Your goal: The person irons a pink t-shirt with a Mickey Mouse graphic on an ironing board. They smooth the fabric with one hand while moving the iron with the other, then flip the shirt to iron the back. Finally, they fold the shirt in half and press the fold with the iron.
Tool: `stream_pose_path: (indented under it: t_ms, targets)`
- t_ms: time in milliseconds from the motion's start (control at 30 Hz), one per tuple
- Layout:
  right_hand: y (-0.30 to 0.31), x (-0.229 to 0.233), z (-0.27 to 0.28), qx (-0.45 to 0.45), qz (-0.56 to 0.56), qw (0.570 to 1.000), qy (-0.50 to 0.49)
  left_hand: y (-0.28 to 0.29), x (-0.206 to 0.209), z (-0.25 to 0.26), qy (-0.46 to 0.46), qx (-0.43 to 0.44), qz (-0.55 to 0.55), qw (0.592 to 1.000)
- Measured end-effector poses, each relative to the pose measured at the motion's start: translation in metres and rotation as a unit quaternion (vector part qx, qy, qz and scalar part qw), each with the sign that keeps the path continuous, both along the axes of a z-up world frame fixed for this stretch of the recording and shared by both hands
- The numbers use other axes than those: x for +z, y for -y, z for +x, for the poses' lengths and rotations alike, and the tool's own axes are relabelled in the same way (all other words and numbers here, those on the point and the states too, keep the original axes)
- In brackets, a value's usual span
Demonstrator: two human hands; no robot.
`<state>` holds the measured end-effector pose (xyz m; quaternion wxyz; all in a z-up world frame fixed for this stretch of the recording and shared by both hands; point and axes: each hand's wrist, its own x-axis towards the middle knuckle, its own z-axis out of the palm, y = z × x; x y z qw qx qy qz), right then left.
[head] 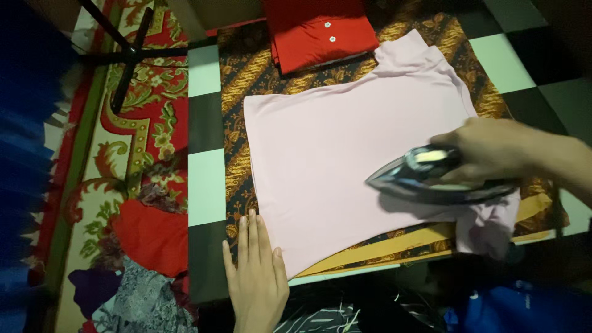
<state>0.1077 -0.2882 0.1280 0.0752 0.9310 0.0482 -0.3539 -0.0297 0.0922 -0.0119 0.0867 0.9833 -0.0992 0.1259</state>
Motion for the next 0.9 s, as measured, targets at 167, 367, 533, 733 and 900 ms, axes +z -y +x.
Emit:
stream_pose_path:
  t_ms: [167,367,533,733,900]
  targets:
    - [0.016,-0.002,0.007,0.025,0.068,0.997,-0.037,0.002,-0.002,0.002,0.021,0.005,0.014,1.000]
    - [-0.078,0.009,-0.001,0.232,0.188,0.954,0.023,0.001,-0.005,0.000,0.028,0.008,-0.019,0.999]
    - [-0.148,0.013,-0.010,0.363,0.249,0.897,0.048,-0.001,-0.005,0.002,0.083,-0.015,-0.011,0.996]
    - [-0.148,0.015,-0.014,0.313,0.220,0.922,0.054,-0.004,-0.003,-0.003,-0.004,-0.001,-0.015,1.000]
    - [-0.079,0.013,0.011,0.166,0.148,0.973,0.063,-0.008,-0.007,0.001,0.004,-0.027,-0.001,1.000]
